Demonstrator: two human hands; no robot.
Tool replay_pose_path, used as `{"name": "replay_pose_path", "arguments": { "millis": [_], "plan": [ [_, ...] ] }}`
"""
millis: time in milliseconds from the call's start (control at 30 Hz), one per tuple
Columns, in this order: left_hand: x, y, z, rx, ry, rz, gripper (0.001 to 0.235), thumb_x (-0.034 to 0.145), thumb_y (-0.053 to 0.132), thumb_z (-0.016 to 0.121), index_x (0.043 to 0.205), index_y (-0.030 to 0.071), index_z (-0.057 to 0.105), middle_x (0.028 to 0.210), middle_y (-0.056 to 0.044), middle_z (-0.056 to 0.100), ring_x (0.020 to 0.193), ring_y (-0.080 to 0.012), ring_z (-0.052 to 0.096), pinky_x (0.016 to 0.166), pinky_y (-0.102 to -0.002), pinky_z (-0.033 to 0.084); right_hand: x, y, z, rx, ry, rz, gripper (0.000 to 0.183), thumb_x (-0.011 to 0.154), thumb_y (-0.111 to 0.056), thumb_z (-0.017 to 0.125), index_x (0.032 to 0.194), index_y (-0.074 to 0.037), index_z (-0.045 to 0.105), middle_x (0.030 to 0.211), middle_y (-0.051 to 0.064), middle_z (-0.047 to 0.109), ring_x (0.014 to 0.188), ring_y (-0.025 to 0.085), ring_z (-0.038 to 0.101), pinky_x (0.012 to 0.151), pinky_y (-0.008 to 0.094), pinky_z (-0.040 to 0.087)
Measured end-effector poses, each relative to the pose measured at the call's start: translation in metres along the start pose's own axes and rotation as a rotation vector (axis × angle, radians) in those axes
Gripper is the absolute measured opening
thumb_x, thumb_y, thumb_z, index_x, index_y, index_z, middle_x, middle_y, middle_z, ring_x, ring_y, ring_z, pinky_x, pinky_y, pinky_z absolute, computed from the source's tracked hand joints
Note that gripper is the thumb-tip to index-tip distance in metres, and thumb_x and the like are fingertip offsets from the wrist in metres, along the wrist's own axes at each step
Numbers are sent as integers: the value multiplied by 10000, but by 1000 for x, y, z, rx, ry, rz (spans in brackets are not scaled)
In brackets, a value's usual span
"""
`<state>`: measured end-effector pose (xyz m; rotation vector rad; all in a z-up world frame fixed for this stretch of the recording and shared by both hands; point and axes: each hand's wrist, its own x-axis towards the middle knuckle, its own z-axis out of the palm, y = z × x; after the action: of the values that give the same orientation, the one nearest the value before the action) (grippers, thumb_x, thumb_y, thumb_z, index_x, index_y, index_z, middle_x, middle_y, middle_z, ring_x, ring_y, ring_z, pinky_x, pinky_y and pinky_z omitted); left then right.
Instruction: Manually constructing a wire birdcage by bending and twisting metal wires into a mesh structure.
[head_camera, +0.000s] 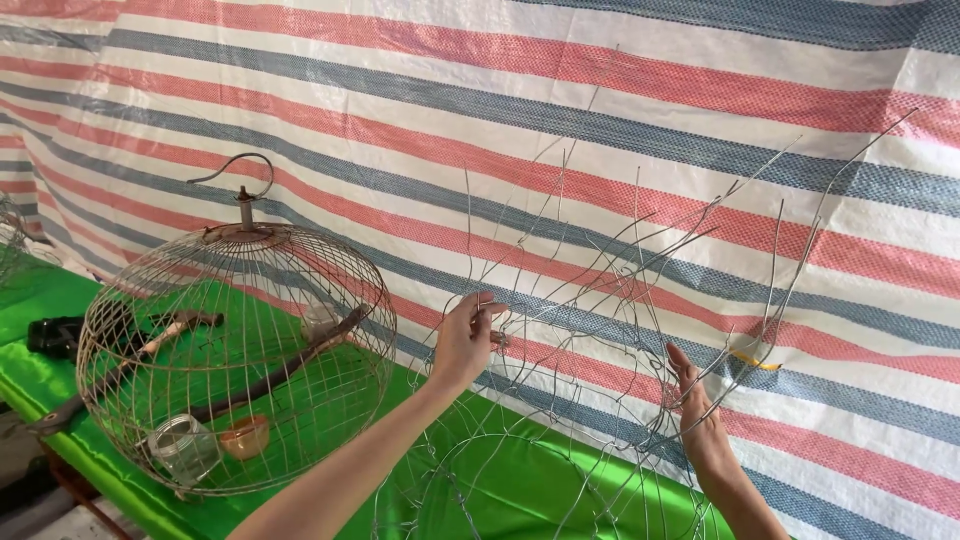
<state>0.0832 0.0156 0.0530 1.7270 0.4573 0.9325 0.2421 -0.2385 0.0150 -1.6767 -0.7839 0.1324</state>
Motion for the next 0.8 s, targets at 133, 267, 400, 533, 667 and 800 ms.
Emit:
{"name": "replay_pose_path", "arguments": {
  "millis": [133,267,400,533,667,800],
  "plan": [
    [5,-10,2,26,5,55,308,1009,60,434,1306,56,517,1246,-42,703,561,-125,735,415,-162,508,0,-1,-1,0,10,11,787,914,-644,156,1595,-275,293,1711,79,211,1576,274,177,1225,617,127],
    [6,-21,-2,78,-1,114,365,1012,148,407,1351,75,522,945,-15,649,512,-82,524,438,-197,460,-2,-1,0,-52,24,-27,800,903,-664,158,1581,-275,328,1691,82,280,1565,277,233,1230,580,187],
    [-5,-6,-6,155,-124,-6,717,922,500,224,1525,111,235,822,-1,668,501,-96,403,521,-313,418,2,-1,0,-26,16,11,801,905,-657,155,1580,-258,323,1697,83,259,1567,281,220,1228,597,180],
    [-9,7,-11,147,-164,-36,887,846,519,324,1519,-41,187,447,41,250,441,-78,297,681,-349,545,8,11,-1,14,19,-24,744,961,-591,137,1581,-222,321,1698,101,245,1567,290,212,1235,573,167],
    [-19,28,-14,149,-145,-213,897,848,512,481,1512,-26,208,615,2,431,657,-132,504,905,-425,498,5,8,-1,-20,8,-33,763,954,-600,120,1594,-221,288,1698,106,235,1561,286,222,1234,551,184],
    [-31,52,-15,209,-139,-341,770,896,533,447,1468,26,356,1082,-117,607,1096,-231,579,1025,-473,440,2,3,0,-13,-8,-40,770,958,-592,105,1603,-202,261,1705,102,214,1569,274,198,1239,530,175]
  ]
}}
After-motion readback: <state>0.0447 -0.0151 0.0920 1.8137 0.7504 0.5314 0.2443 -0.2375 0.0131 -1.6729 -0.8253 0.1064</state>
